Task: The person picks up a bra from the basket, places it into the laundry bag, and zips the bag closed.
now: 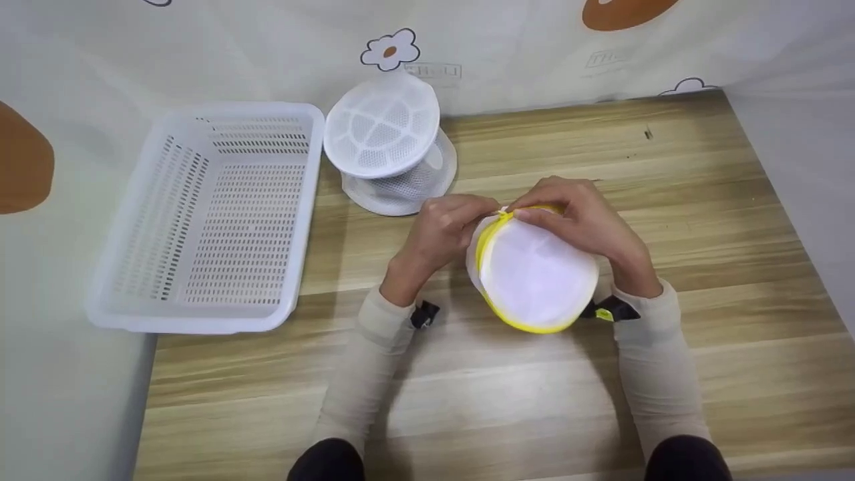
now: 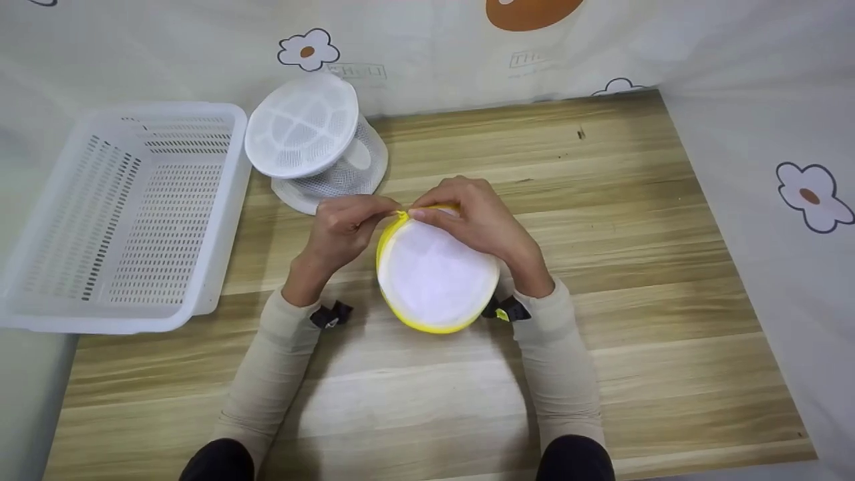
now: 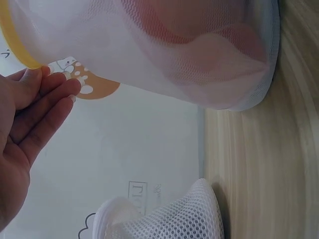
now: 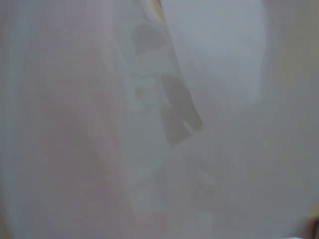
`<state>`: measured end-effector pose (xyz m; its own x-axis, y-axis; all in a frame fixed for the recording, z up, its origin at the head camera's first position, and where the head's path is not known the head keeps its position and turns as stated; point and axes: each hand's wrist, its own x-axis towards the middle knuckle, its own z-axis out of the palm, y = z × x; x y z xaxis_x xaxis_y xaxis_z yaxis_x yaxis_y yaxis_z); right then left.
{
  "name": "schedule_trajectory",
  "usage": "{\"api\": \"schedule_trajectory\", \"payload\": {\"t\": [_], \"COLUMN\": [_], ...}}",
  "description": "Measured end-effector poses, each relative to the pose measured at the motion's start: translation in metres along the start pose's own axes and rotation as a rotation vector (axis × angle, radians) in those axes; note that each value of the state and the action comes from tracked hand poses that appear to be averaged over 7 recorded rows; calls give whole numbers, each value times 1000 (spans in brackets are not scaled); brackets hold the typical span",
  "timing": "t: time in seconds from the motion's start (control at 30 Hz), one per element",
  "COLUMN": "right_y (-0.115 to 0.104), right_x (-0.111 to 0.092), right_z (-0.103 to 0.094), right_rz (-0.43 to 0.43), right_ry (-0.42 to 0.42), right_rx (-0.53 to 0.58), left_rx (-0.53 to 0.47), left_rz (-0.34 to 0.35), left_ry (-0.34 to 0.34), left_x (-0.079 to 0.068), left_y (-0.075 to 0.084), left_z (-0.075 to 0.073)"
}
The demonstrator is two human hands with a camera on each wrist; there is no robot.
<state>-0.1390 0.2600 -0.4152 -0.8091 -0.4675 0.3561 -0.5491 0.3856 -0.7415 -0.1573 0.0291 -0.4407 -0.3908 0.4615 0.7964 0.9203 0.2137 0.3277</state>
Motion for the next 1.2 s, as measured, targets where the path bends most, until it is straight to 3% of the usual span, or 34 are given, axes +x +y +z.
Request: {"api": "schedule_trajectory", "payload": {"t": [0.2, 0.43, 0.93, 1.2], "right_y": [-14, -40, -38, -8], "right_x": [2, 5, 2, -1], "right_z": [4, 0, -5, -1], "right_rz": [13, 63, 94, 124], "right_ry": [68, 83, 88, 55], "right_rx": [-34, -17, -13, -50], "left_rx": [27, 34, 38, 29], "left_rz": [4, -7, -3, -10], "left_ry": [-12, -18, -30, -29], "left_x": [0, -1, 0, -1], "left_y": [0, 0, -2, -2], "left_z": [-2, -4, -2, -2]}}
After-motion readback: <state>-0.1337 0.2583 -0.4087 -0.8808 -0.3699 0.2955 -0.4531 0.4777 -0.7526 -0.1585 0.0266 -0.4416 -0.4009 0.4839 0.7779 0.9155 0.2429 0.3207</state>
